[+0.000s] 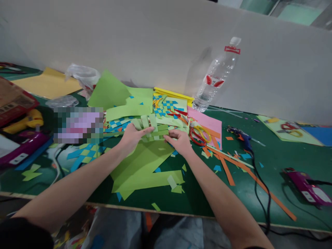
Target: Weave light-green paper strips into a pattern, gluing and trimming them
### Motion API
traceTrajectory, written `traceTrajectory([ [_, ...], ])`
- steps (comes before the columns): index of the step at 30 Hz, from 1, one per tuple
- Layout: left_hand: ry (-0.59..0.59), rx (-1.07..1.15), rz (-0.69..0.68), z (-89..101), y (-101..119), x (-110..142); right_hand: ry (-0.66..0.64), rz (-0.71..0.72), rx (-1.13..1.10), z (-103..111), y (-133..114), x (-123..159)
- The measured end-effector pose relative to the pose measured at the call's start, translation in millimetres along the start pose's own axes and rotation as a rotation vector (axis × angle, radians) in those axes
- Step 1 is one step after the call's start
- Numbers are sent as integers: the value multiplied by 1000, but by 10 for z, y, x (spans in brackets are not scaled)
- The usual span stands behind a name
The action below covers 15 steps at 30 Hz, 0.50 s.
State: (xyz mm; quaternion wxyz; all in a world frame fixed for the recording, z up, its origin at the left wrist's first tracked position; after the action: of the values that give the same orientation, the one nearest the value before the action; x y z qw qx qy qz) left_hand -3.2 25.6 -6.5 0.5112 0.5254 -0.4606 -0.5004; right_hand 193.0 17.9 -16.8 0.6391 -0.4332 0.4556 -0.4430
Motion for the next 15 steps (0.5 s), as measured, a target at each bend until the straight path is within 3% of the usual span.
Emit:
traceTrajectory([
  [15, 56, -53, -129, 29, 16, -1, 12, 24, 4, 12, 29, -18],
])
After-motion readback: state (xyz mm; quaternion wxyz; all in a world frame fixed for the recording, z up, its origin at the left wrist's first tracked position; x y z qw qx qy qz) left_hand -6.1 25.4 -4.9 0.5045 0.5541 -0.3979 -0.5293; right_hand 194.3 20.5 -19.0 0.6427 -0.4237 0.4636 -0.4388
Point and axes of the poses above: each hand's wrist, its own x-axis away from the middle knuckle, its own z-axis out of the back of the hand, y = z × x, the point moved 2 cm from there along -x, towards the middle knuckle, and after that the axes turned 2 degrees about -x, right-handed, at the moved point
